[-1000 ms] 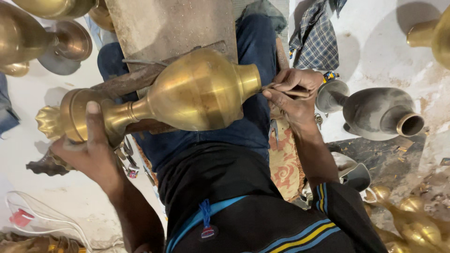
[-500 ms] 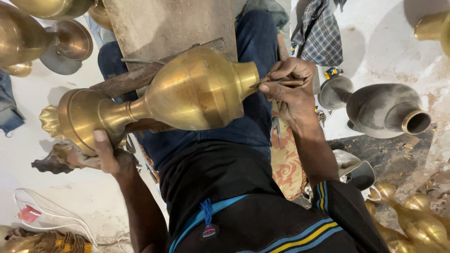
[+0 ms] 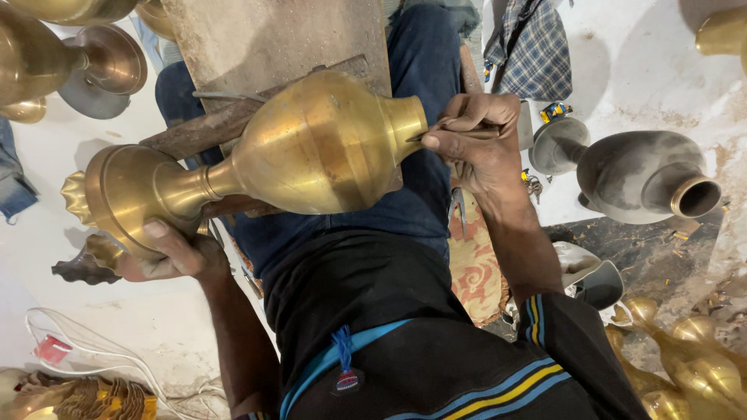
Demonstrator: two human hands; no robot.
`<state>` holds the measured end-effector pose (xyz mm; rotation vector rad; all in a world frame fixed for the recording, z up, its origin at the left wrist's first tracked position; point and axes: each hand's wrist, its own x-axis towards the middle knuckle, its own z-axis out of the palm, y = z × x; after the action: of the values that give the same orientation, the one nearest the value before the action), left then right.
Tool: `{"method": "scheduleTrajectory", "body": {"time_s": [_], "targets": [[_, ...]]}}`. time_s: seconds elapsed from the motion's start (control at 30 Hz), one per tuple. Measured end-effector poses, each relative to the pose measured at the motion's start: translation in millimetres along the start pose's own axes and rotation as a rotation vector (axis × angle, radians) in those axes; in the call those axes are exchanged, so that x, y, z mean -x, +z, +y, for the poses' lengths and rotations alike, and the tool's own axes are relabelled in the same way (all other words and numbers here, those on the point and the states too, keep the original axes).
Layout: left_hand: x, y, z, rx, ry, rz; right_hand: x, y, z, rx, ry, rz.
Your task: The person sits on the floor holding a large brass vase on their lap and scrapes its surface with a small hand scraper, rotating the vase to work different areas. They briefly wipe the vase with a cloth and continue scraping the body and neck.
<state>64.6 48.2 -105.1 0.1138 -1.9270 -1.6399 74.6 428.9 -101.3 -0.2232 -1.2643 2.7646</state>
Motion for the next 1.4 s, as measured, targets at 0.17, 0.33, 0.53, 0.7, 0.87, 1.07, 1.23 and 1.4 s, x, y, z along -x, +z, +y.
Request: {"method": "scheduleTrajectory", "body": {"time_s": [0.17,0.33,0.53,0.7,0.87,1.07,1.23,1.4], "targets": [[-15.5,24.3,28.2,-0.092,0.1,-0.03,-2.5,-1.0,0.3,-0.002,-0.011,-0.015],[-19.1,25.4,63.0,-0.313,-0.109,-0.095,-6.3,-0.8,-0.7,0.013,-0.018,-0.054],[-30.0,18.3,75.1,-0.316,-0.142,-0.205,-4.3,-0.5,-1.5,0.043,-0.02,-0.064],[-48.4,18.7,65.8,-0.353,-0.314,-0.059,0.2,0.5,-5.3,0.088,-0.038,-0.069],[-34.8,10.6,82.8,-0.17,-0.261,-0.283,-1.9,4.7,-3.8,0.034,-0.08,-0.013],[-11.0,27.9,46.0,0.071,-0.177,-0.055,-3.1,6.8,-2.5,0.037,-0.053,0.017],[-19.8,24.8,53.8,-0.163,-0.049,-0.121,-4.6,2.3,-3.2,0.112,-0.053,-0.046],[-37.5,32.5,92.0,-0.317,-0.318,-0.094,-4.1,-0.7,-0.7,0.143,-0.092,-0.093]]}}
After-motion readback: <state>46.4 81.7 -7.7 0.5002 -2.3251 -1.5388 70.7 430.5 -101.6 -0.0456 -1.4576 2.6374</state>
